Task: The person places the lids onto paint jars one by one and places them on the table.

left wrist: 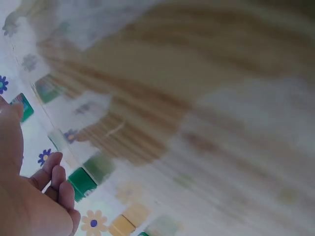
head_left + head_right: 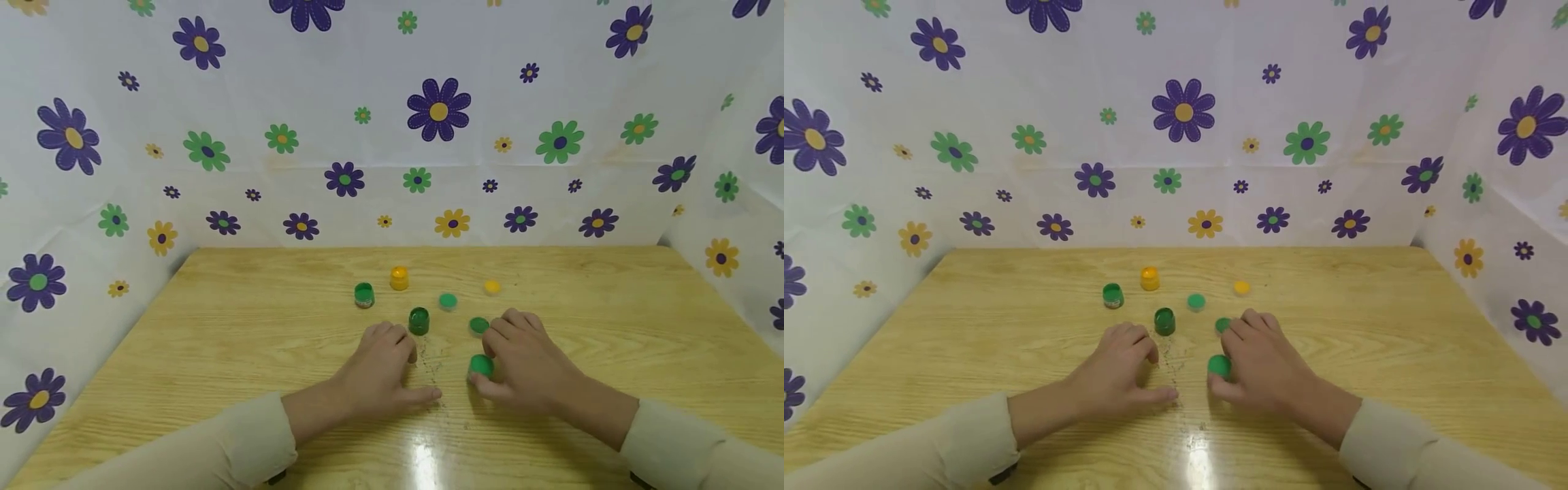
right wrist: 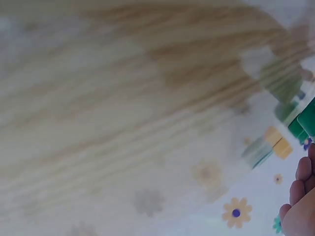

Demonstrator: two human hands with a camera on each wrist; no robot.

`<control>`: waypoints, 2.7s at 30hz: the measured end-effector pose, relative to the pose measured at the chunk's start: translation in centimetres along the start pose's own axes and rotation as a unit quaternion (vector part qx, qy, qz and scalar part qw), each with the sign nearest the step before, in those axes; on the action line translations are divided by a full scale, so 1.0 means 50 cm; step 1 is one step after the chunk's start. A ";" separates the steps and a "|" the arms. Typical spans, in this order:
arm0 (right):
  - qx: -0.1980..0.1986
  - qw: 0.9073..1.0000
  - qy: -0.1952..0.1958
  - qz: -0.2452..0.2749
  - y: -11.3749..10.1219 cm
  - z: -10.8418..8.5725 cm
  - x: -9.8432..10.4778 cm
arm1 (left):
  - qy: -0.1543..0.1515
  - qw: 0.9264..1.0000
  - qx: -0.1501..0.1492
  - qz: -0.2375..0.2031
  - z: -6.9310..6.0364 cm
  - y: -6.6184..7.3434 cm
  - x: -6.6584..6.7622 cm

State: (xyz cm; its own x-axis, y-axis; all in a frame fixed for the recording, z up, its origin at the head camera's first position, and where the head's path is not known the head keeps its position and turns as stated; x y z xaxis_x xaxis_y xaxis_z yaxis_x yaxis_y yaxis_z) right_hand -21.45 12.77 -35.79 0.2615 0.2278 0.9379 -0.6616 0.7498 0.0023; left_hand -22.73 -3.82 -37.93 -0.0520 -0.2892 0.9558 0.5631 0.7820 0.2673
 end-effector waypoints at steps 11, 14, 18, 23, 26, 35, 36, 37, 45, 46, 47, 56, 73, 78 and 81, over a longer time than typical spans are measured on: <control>-0.054 0.998 0.006 -0.007 0.098 -0.027 0.014 | 0.064 0.995 0.062 0.045 0.039 -0.053 0.014; -0.076 0.997 0.006 -0.003 0.126 -0.029 0.017 | 0.069 0.994 0.073 0.042 0.053 -0.060 0.018; -0.104 0.995 -0.011 -0.003 0.161 -0.026 0.016 | 0.063 0.993 0.090 0.030 0.071 -0.068 0.019; -0.131 0.991 -0.026 -0.010 0.204 -0.017 0.015 | 0.058 0.992 0.105 0.038 0.090 -0.077 0.016; -0.147 0.989 -0.029 -0.014 0.231 -0.012 0.014 | 0.057 0.992 0.103 0.047 0.096 -0.079 0.015; -0.203 0.978 -0.055 -0.016 0.310 0.009 0.001 | 0.048 0.992 0.098 0.068 0.110 -0.080 0.014; -0.206 0.977 -0.058 -0.017 0.318 0.012 -0.001 | 0.048 0.992 0.097 0.070 0.112 -0.079 0.013; -0.208 0.976 -0.060 -0.018 0.324 0.016 -0.003 | 0.047 0.992 0.097 0.073 0.113 -0.079 0.013; -0.234 0.969 -0.072 -0.018 0.378 0.040 -0.015 | 0.040 0.993 0.080 0.075 0.117 -0.075 0.008; -0.240 0.968 -0.076 -0.018 0.384 0.042 -0.017 | 0.040 0.993 0.078 0.074 0.117 -0.075 0.008; -0.242 0.967 -0.077 -0.018 0.389 0.044 -0.018 | 0.040 0.994 0.076 0.074 0.117 -0.074 0.007; -0.264 0.960 -0.091 -0.022 0.421 0.057 -0.039 | 0.037 0.995 0.071 0.067 0.118 -0.070 0.005; -0.273 0.960 -0.064 -0.006 0.413 0.042 -0.038 | 0.033 0.995 0.066 0.061 0.122 -0.069 -0.002; -0.250 0.967 -0.054 -0.024 0.389 0.045 -0.022 | 0.031 0.995 0.069 0.062 0.121 -0.070 0.000; -0.223 0.973 -0.040 -0.043 0.364 0.050 -0.009 | 0.032 0.995 0.069 0.065 0.120 -0.070 0.001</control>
State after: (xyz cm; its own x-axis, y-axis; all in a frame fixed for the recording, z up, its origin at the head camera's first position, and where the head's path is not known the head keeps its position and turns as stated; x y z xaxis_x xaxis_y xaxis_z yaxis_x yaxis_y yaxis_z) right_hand -35.38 24.76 -35.28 0.2345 0.1162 0.9651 -0.2638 0.9632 -0.0519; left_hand -29.67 -3.26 -38.09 0.0694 -0.2130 0.9746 0.4432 0.8818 0.1611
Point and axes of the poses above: each hand's wrist, its own z-axis towards the middle knuckle, its own x-axis out of the back of the hand, y = z × x, the point moved 8 cm from there along z, towards the middle knuckle, and after that the axes turned 4 degrees about x, right-handed, at the moved point
